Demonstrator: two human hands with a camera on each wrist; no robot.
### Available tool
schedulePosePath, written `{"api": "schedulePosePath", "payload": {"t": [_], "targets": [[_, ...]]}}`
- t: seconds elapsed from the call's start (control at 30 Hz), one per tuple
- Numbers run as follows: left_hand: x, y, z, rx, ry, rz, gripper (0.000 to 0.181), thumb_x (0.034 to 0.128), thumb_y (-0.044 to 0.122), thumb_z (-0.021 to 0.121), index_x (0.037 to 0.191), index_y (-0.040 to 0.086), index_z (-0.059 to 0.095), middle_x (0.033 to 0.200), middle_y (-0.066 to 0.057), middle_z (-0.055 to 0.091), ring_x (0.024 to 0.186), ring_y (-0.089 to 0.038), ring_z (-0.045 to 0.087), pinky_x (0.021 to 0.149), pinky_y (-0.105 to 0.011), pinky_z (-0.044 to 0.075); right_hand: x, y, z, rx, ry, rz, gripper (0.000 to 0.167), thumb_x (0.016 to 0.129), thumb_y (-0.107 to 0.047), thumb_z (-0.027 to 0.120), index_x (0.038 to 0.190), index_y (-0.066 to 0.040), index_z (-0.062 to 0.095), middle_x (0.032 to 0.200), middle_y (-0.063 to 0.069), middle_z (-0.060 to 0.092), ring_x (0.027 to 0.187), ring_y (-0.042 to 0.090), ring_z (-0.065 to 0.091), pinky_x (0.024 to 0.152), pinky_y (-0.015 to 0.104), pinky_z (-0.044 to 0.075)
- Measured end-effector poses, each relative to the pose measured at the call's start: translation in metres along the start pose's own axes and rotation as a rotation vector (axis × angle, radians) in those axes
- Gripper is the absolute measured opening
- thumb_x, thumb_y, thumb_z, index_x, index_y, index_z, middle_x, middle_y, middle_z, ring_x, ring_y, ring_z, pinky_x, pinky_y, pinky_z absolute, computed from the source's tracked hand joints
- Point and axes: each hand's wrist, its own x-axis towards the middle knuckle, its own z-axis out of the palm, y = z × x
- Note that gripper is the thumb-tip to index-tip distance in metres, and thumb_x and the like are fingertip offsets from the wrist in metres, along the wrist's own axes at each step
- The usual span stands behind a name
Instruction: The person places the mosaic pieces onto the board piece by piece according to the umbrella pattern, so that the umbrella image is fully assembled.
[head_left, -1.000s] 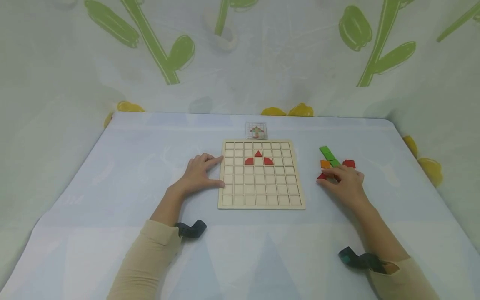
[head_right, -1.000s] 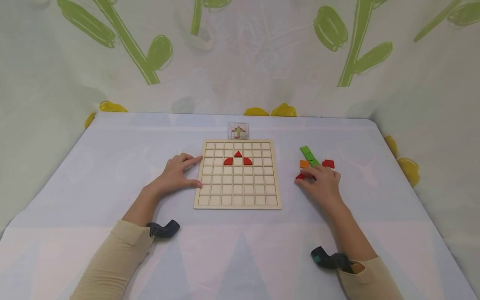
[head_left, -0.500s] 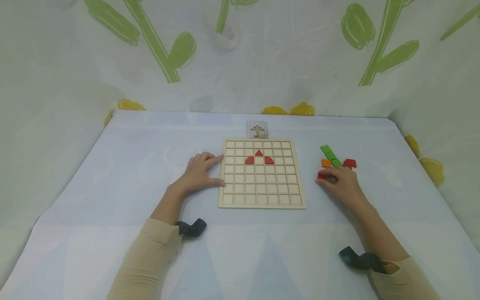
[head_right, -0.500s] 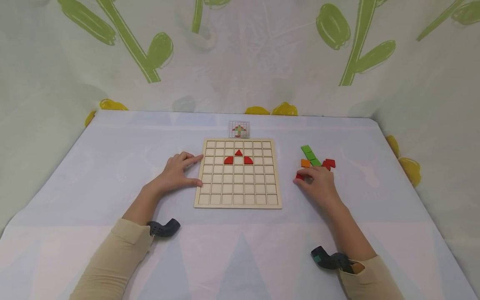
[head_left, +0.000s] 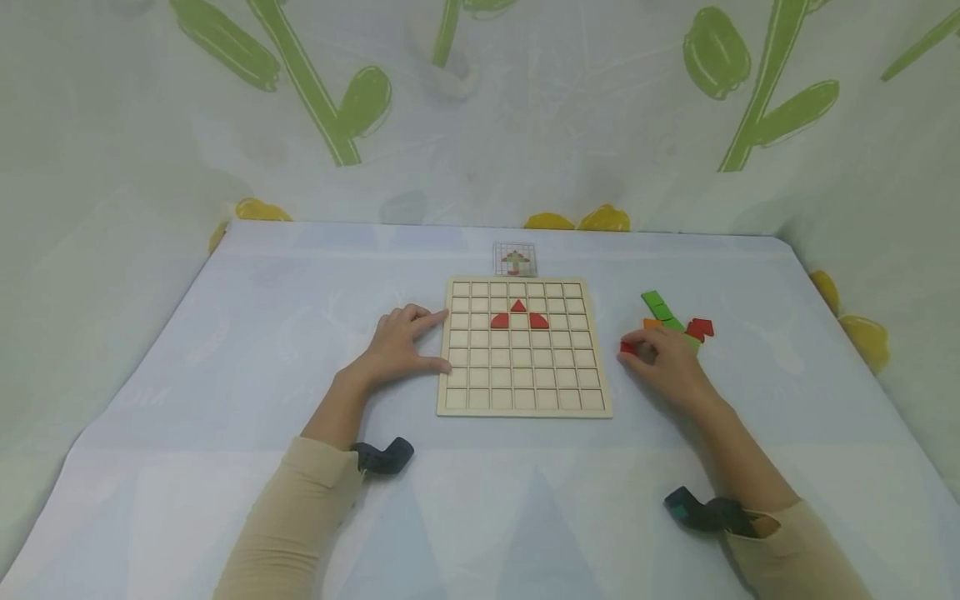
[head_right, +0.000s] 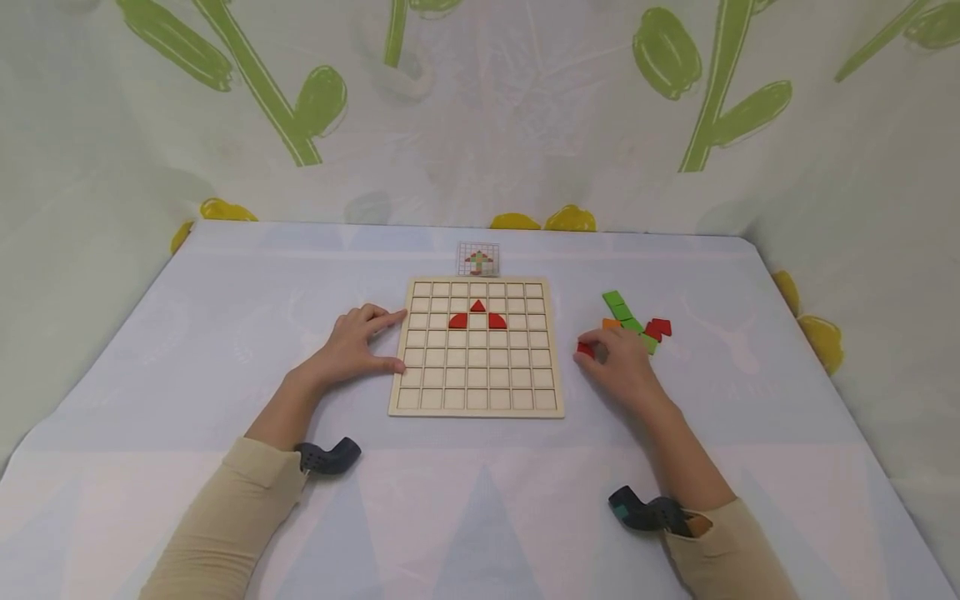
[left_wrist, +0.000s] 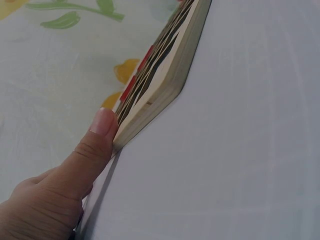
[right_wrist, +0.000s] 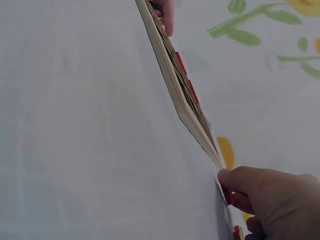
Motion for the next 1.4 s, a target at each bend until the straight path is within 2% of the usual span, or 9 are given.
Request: {"api": "schedulePosePath", "payload": {"t": [0.1,0.4,0.57,0.77,1.0,1.2,1.4], "targets": [[0.0,-0.001,0.0,0.004,0.005,0.007,0.089,0.0677,0.049,0.08,0.142,0.015,0.044,0.12,-0.008,0.048,0.104,-0.025,0.042,0.088,-0.041,0.028,0.003,-0.004,0.002,0.026,-0.011,-0.001,0.025,0.084,-0.013,0.071,0.106,-0.003,0.067,0.1,0.012,0.064,0.092,0.023,0.049,0.076,0.039,0.042],[-0.001,-0.002,0.001,-0.001,0.004,0.001,0.089,0.0671,0.05,0.08,0.142,0.016,0.045,0.12,-0.008,0.048,0.103,-0.024,0.042,0.088,-0.041,0.028,0.014,-0.016,0.01,0.07,-0.005,-0.058,0.022,0.083,-0.014,0.071,0.102,-0.002,0.068,0.1,0.012,0.064,0.095,0.025,0.053,0.081,0.042,0.042],[-0.001,-0.002,0.003,0.004,-0.006,-0.003,0.09,0.0674,0.052,0.079,0.142,0.016,0.045,0.12,-0.008,0.049,0.105,-0.024,0.043,0.088,-0.041,0.029,0.019,-0.022,0.014,0.085,-0.037,-0.05,0.023,0.083,-0.015,0.071,0.103,-0.003,0.068,0.103,0.012,0.064,0.1,0.026,0.052,0.084,0.044,0.042],[-0.001,-0.002,0.003,0.0,0.003,0.006,0.089,0.0678,0.051,0.079,0.142,0.015,0.045,0.12,-0.008,0.049,0.104,-0.024,0.043,0.087,-0.04,0.029,0.025,-0.03,0.017,0.09,-0.068,-0.043,0.027,0.084,-0.017,0.072,0.107,-0.004,0.068,0.106,0.012,0.063,0.1,0.026,0.049,0.083,0.042,0.041],[-0.001,-0.001,0.002,-0.01,0.007,0.01,0.089,0.0671,0.05,0.08,0.142,0.016,0.045,0.118,-0.007,0.049,0.104,-0.023,0.043,0.088,-0.04,0.028,0.034,-0.04,0.022,0.083,-0.083,-0.087,0.027,0.084,-0.016,0.072,0.108,-0.004,0.068,0.107,0.013,0.064,0.1,0.028,0.049,0.083,0.042,0.039],[-0.001,0.0,0.0,-0.011,0.0,-0.001,0.09,0.0674,0.05,0.08,0.142,0.016,0.044,0.119,-0.006,0.048,0.104,-0.023,0.042,0.088,-0.039,0.027,0.039,-0.046,0.028,0.097,-0.104,-0.116,0.028,0.083,-0.016,0.073,0.108,-0.005,0.068,0.107,0.013,0.064,0.093,0.026,0.047,0.077,0.037,0.035],[0.0,-0.002,0.001,-0.018,-0.005,-0.006,0.089,0.068,0.05,0.08,0.143,0.017,0.044,0.12,-0.006,0.047,0.105,-0.023,0.042,0.089,-0.039,0.027,0.041,-0.05,0.031,0.109,-0.126,-0.117,0.028,0.084,-0.016,0.072,0.109,-0.006,0.068,0.11,0.011,0.064,0.097,0.025,0.047,0.081,0.038,0.035]]}}
